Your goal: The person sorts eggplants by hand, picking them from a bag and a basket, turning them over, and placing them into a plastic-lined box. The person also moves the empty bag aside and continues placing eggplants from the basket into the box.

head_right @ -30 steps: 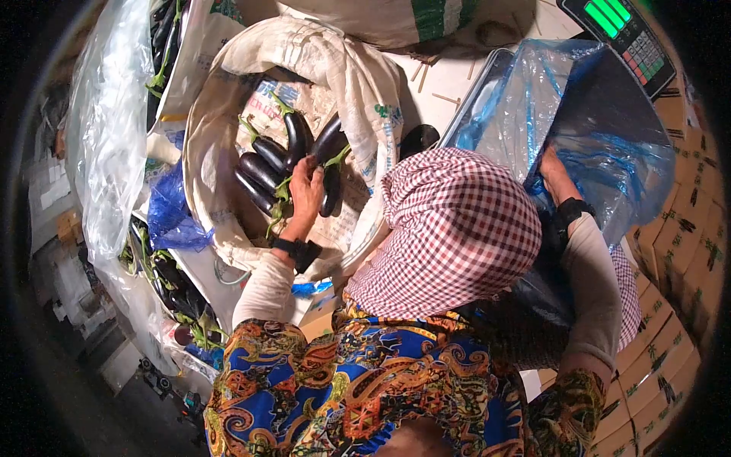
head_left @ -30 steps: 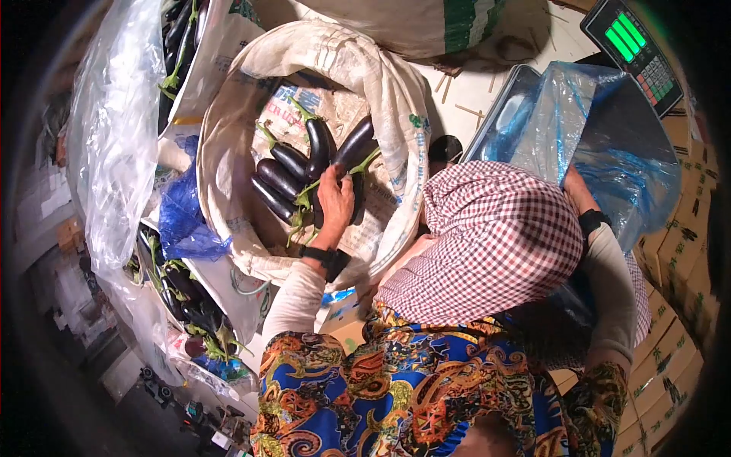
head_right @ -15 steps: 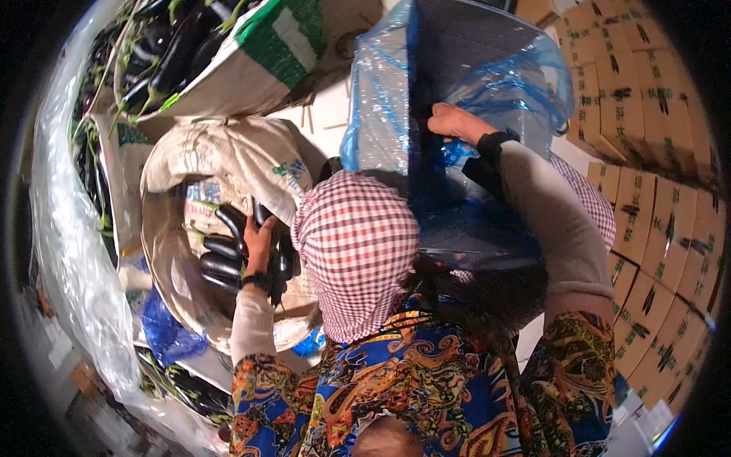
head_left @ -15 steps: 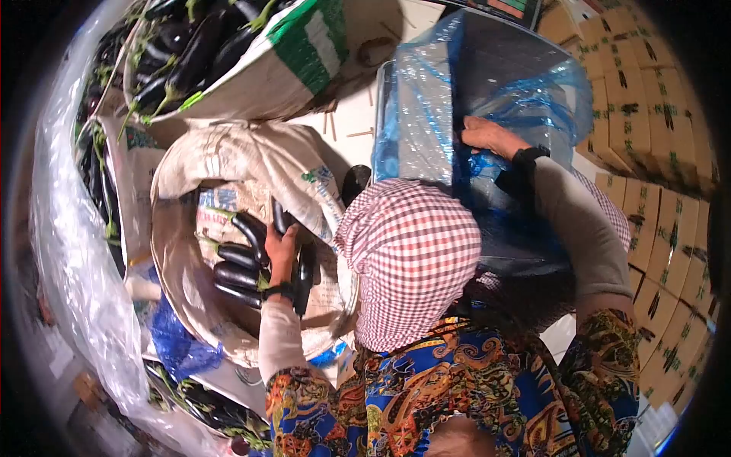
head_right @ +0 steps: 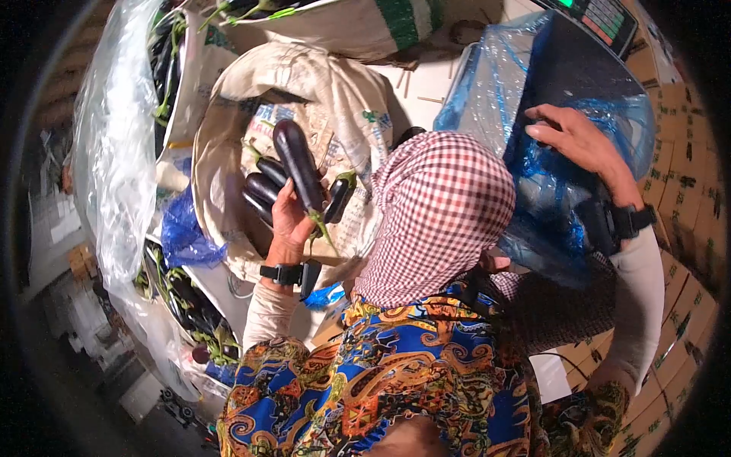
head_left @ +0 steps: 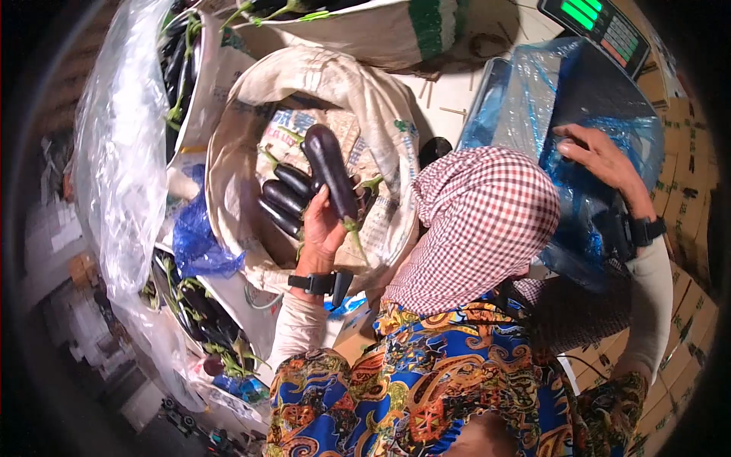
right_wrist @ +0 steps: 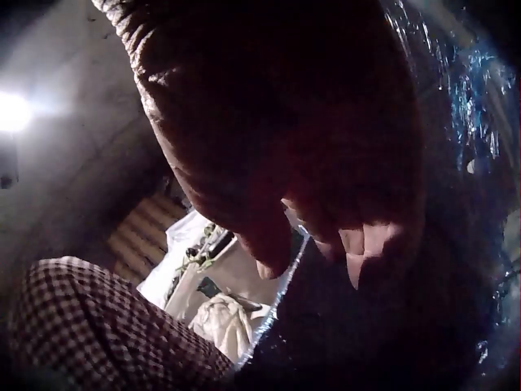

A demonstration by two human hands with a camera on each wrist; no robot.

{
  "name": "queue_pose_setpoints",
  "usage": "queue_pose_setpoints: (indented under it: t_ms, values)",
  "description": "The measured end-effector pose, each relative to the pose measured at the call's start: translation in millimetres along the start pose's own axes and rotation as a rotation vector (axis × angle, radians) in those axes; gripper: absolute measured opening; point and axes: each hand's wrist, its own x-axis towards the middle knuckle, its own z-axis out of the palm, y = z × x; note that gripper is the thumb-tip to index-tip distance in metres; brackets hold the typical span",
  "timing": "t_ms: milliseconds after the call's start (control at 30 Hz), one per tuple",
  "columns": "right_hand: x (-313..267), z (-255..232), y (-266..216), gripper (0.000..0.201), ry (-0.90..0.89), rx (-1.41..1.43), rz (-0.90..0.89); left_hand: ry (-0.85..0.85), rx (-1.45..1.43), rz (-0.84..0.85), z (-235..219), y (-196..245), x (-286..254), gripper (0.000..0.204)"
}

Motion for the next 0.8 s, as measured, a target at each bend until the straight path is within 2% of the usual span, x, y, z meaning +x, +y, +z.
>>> queue_pose_setpoints:
  t_ms: [33,67,133,200,267,300,400,433,467,500,533,567,600,633,667,700,733,767,800]
  values:
    - [-8.3,-0.8,-5.2,0.061,0.035,-0.005,-0.007,-0.033,-0.002,-0.005,1.3,-1.5,-0.1,0.051]
    - [-13.5,-1.4,-8.6,0.061,0.067,-0.009,-0.02,0.008,0.03,0.022,-4.4,-4.6,2.6,0.05]
    - [-18.0,-0.4,-9.8,0.062,0.091,0.011,-0.029,-0.005,0.205,0.018,-14.3,-6.5,6.0,0.045]
    - [-19.0,2.0,-3.2,0.062,0.083,0.062,-0.004,0.077,0.287,0.048,-11.2,-13.5,6.8,0.036]
    - [-19.2,5.0,-1.1,0.062,0.061,0.028,0.017,0.202,0.464,0.067,-30.8,-18.7,10.4,0.037]
    - [-17.2,5.8,3.5,0.062,0.044,0.005,0.016,0.321,0.524,0.082,-26.3,-22.7,8.7,0.04]
    - [-12.1,10.2,13.8,0.065,0.018,-0.044,0.017,0.405,0.558,0.111,-73.5,-38.8,20.5,0.046]
    - [-8.6,11.1,17.5,0.066,0.009,-0.049,0.016,0.494,0.617,0.138,-76.1,-45.3,21.8,0.051]
    - [-6.9,11.5,18.4,0.067,0.003,-0.057,0.018,0.482,0.727,0.16,-85.1,-50.9,22.1,0.059]
    - [-6.3,12.6,17.6,0.067,0.008,-0.055,0.025,0.528,0.871,0.239,-113.4,-62.3,30.4,0.056]
    - [-7.1,14.2,16.3,0.067,0.013,-0.053,0.032,0.571,1.015,0.317,-117.8,-65.9,32.5,0.052]
    - [-6.5,15.0,15.6,0.067,0.018,-0.051,0.04,0.537,1.15,0.268,-125.4,-60.9,29.4,0.045]
    - [-5.0,14.6,17.1,0.067,0.013,-0.073,0.062,0.497,1.284,0.217,-106.5,-45.0,18.5,0.039]
    - [-3.3,13.5,20.7,0.067,0.009,-0.094,0.083,0.537,1.338,0.463,-97.0,-37.4,10.9,0.025]
    - [-1.0,12.1,24.2,0.067,0.004,-0.115,0.105,0.599,1.5,0.726,-104.3,-26.5,11.6,0.024]
    - [0.7,11.8,28.2,0.067,-0.005,-0.103,0.102,0.655,1.35,0.806,-106.5,-12.9,9.8,0.02]
    - [2.4,11.8,32.8,0.067,-0.014,-0.092,0.1,0.749,1.409,0.828,-119.6,6.1,8.6,0.021]
    - [3.6,12.2,37.3,0.067,-0.022,-0.079,0.097,0.8,1.47,0.814,-154.1,23.2,10.1,0.032]
    - [5.0,12.7,41.6,0.066,-0.016,-0.078,0.108,0.979,1.517,0.69,-160.5,41.2,8.9,0.041]
